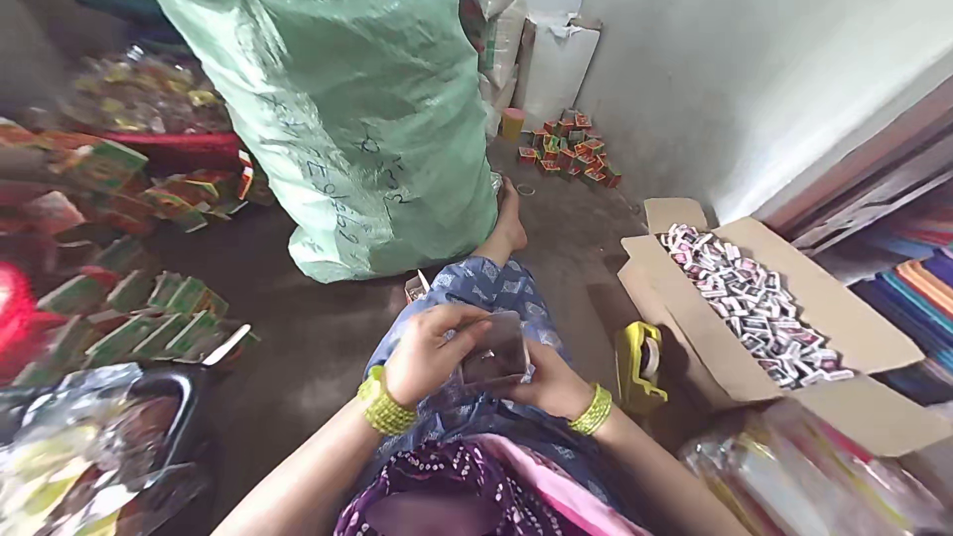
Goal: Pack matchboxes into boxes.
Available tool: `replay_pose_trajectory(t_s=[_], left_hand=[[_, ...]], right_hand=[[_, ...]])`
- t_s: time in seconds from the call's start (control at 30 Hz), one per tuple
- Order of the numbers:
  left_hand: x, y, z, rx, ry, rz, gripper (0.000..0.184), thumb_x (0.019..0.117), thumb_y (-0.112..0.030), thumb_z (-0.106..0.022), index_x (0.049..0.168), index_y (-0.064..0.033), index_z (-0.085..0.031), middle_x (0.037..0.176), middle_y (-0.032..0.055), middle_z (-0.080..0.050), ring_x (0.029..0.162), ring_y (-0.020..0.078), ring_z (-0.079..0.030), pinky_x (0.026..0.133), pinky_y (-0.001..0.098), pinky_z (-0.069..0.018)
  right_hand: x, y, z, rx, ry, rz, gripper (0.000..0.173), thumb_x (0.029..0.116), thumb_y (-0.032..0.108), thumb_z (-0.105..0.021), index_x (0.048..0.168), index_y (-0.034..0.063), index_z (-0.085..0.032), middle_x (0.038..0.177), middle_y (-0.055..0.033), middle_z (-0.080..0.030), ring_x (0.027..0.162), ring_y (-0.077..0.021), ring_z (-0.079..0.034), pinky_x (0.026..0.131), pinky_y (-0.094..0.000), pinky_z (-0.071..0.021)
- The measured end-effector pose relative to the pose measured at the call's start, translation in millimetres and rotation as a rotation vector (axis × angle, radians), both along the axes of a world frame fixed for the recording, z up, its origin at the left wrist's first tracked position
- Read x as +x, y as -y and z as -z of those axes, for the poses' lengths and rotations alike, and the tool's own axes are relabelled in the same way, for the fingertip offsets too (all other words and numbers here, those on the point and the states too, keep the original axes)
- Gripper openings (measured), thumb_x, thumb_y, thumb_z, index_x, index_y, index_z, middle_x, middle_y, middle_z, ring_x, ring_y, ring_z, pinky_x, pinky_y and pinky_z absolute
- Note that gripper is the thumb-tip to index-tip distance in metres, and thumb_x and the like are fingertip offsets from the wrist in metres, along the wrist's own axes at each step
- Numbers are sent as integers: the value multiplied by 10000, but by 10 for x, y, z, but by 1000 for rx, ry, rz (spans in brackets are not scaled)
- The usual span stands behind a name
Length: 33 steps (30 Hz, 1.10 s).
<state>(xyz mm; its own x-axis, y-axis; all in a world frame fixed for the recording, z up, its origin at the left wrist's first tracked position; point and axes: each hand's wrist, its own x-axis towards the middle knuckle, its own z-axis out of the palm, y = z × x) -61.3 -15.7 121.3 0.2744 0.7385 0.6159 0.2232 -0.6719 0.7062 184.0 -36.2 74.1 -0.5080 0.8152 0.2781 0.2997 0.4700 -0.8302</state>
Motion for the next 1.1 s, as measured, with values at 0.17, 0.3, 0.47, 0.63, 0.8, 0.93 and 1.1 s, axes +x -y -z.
replay_pose_trajectory(t_s=[0.17, 0.3, 0.47, 0.63, 0.8, 0.93, 1.1], left_hand=[[354, -34, 236, -370, 351, 311, 569, 1027, -437, -569, 1390, -1, -543, 1241, 69, -683, 1077, 125, -658, 935, 327, -554], [543, -39, 651, -583, 316, 545, 1040, 760, -428, -892, 1518, -3, -321, 1353, 147, -622, 1206, 248, -647, 1038, 438, -559], [724, 19, 1090, -607, 232, 493, 725, 706, -110, -935, 1308, 30, -555, 1148, 95, -739, 1081, 208, -716, 999, 432, -593], [671, -40, 1289, -605, -21, 399, 702, 700, -252, -943, 1275, -14, -617, 1166, 52, -738, 1109, 131, -699, 1023, 371, -574], [669, -74, 1326, -592, -47, 339, 746, 689, -252, -947, 1296, -5, -591, 1188, 51, -731, 1117, 113, -696, 1022, 346, -574], [690, -74, 1335, -620, -40, 308, 770, 660, -212, -955, 1295, 1, -575, 1180, 47, -733, 1107, 109, -699, 1012, 332, -577], [702, -67, 1338, -636, -36, 289, 768, 650, -207, -954, 1295, -20, -583, 1166, 30, -740, 1090, 99, -706, 995, 325, -587]], right_hand=[[176, 243, 29, -48, -97, 184, 557, 732, 161, -915, 1210, 12, -672, 1113, -23, -753, 1033, -73, -715, 929, -311, -621], [320, 317, 177, -70, -215, 275, 574, 776, 171, -904, 1236, -36, -631, 1146, -67, -744, 1085, -134, -712, 992, -358, -605], [427, 389, 359, -142, -34, 216, 605, 852, 286, -837, 1314, -17, -591, 1188, -73, -721, 1108, -97, -689, 1006, -330, -583], [1027, 304, 213, -218, 111, 452, 594, 859, 372, -818, 1327, 67, -615, 1237, -72, -690, 1104, -162, -682, 940, -389, -601], [2330, -1, -320, 100, 599, 1248, 495, 967, 340, -674, 1328, 7, -616, 1316, -258, -620, 1250, -428, -578, 1071, -600, -454], [3329, -203, -421, -115, 804, 1563, 782, 842, 435, -774, 1449, 10, -523, 1487, -369, -420, 1381, -580, -380, 1066, -758, -343], [3887, -299, -140, -415, 838, 1613, 1059, 788, 694, -725, 1585, 101, -358, 1588, -372, -275, 1435, -596, -301, 1034, -786, -358]])
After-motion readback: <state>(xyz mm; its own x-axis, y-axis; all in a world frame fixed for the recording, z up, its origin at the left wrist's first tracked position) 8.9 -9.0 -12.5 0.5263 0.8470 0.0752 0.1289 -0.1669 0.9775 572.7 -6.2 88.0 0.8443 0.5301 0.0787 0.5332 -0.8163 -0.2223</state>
